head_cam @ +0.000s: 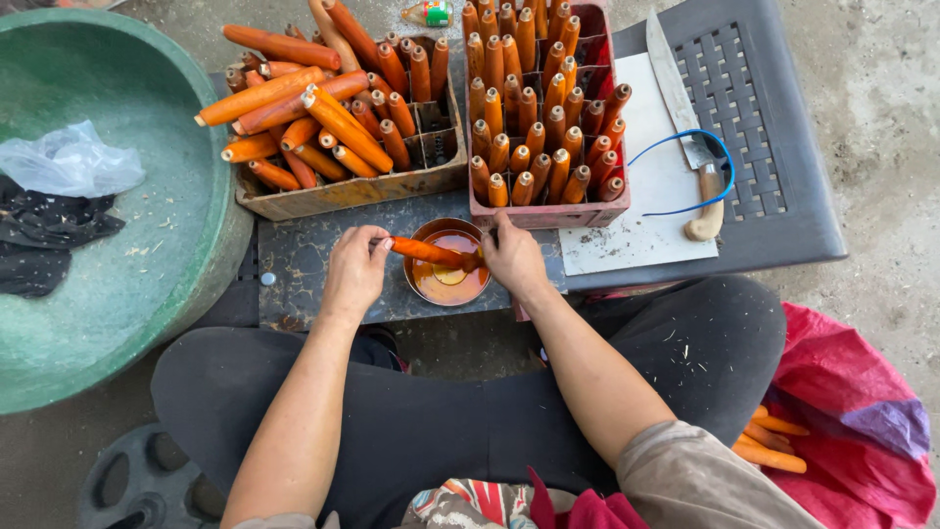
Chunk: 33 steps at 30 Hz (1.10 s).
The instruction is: The person sits cross-legged and repeatedly picks up hollow orange cylinders from a crate, dips a brush into a small bowl of orange liquid, and coats each cylinder before placing it into a second crate. The process is repeated continuously throughout the clip.
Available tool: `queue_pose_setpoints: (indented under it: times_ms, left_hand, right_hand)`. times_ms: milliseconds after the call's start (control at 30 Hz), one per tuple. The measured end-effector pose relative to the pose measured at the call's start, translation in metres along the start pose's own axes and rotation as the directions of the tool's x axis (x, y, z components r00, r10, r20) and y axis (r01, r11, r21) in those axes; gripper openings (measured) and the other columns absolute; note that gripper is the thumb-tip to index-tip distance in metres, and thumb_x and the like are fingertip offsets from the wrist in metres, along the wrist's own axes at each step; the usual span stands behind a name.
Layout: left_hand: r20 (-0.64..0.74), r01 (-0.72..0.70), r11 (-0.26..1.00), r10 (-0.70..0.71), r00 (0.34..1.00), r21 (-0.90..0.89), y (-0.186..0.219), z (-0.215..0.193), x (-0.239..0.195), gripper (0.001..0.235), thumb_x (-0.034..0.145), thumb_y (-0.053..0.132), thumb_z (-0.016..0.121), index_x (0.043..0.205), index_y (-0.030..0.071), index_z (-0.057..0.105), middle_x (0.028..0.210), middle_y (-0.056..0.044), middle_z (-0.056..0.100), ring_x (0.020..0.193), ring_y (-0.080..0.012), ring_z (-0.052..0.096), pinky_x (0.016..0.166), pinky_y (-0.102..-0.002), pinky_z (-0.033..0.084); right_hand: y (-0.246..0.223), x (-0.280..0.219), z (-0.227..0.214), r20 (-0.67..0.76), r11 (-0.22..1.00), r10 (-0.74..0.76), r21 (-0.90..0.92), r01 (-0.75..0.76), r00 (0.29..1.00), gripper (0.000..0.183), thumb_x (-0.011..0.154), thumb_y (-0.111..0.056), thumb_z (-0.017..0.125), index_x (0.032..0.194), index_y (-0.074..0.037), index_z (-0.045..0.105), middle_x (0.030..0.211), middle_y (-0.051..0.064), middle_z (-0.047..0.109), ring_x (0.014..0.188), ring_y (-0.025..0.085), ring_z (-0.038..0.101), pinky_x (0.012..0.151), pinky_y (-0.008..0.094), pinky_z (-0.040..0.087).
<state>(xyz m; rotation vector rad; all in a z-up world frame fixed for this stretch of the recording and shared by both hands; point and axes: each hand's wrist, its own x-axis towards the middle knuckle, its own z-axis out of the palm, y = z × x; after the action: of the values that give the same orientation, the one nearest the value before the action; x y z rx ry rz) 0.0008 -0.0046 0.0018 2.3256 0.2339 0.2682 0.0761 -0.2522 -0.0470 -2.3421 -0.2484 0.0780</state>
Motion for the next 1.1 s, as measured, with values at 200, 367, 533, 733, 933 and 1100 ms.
queue_pose_setpoints:
  times_ms: [200, 367, 533, 733, 933, 1100]
  left_hand:
    - [0.031, -0.081, 0.996, 0.08, 0.996, 0.029, 0.002, 0.004, 0.001, 0.016, 0.094, 0.012, 0.071, 0.104, 0.001, 0.069, 0.099, -0.016, 0.069, 0.088, -0.0299, 0.071, 0.079, -0.04, 0.056]
    - [0.035, -0.19, 0.98, 0.188, 0.981, 0.059, 0.049, -0.022, 0.013, 0.016, 0.093, 0.012, 0.071, 0.103, 0.0, 0.068, 0.098, -0.016, 0.069, 0.087, -0.0313, 0.07, 0.078, -0.04, 0.056]
    - [0.036, -0.407, 0.897, 0.408, 0.912, 0.173, 0.125, -0.073, 0.058, 0.015, 0.097, 0.012, 0.072, 0.104, 0.0, 0.068, 0.095, -0.018, 0.067, 0.084, -0.0311, 0.068, 0.076, -0.041, 0.055]
    - [-0.064, -0.645, 0.763, 0.646, 0.761, 0.031, 0.208, -0.044, 0.155, 0.011, 0.102, 0.008, 0.071, 0.109, 0.0, 0.068, 0.098, -0.016, 0.067, 0.086, -0.0282, 0.069, 0.079, -0.038, 0.056]
    - [0.025, -0.544, 0.838, 0.545, 0.838, -0.033, 0.25, 0.077, 0.232, 0.012, 0.1, 0.014, 0.069, 0.103, 0.003, 0.068, 0.104, -0.014, 0.067, 0.095, -0.0262, 0.068, 0.087, -0.038, 0.056]
    - [0.186, -0.497, 0.853, 0.469, 0.863, 0.156, 0.247, 0.16, 0.259, 0.018, 0.101, 0.02, 0.066, 0.104, 0.002, 0.065, 0.107, -0.015, 0.063, 0.104, -0.0306, 0.063, 0.095, -0.043, 0.05]
  right_hand:
    - [-0.011, -0.001, -0.004, -0.013, 0.999, -0.027, 0.039, 0.027, 1.0, 0.03, 0.091, -0.024, 0.062, 0.112, -0.003, 0.06, 0.085, 0.027, 0.071, 0.083, 0.048, 0.068, 0.075, 0.056, 0.055]
    - [-0.014, 0.0, -0.009, -0.008, 0.998, 0.015, 0.063, -0.015, 1.0, 0.028, 0.091, -0.025, 0.061, 0.111, -0.005, 0.06, 0.087, 0.027, 0.072, 0.085, 0.047, 0.069, 0.077, 0.056, 0.054]
    - [-0.018, -0.005, -0.016, 0.041, 0.996, 0.047, 0.071, -0.05, 0.998, 0.03, 0.092, -0.025, 0.061, 0.114, -0.005, 0.059, 0.089, 0.028, 0.071, 0.089, 0.049, 0.068, 0.082, 0.058, 0.053]
    - [-0.028, -0.005, -0.021, 0.07, 0.994, 0.073, 0.08, -0.079, 0.995, 0.029, 0.092, -0.025, 0.059, 0.114, -0.007, 0.059, 0.094, 0.028, 0.071, 0.091, 0.049, 0.067, 0.086, 0.058, 0.052]
    - [-0.033, -0.004, -0.026, 0.122, 0.992, 0.095, 0.071, -0.104, 0.988, 0.029, 0.092, -0.024, 0.058, 0.114, -0.005, 0.057, 0.092, 0.028, 0.071, 0.091, 0.048, 0.068, 0.086, 0.058, 0.052]
    - [-0.034, -0.005, -0.03, 0.102, 0.992, 0.059, 0.103, -0.069, 0.993, 0.027, 0.091, -0.021, 0.057, 0.111, -0.003, 0.059, 0.088, 0.028, 0.071, 0.088, 0.047, 0.069, 0.084, 0.056, 0.054]
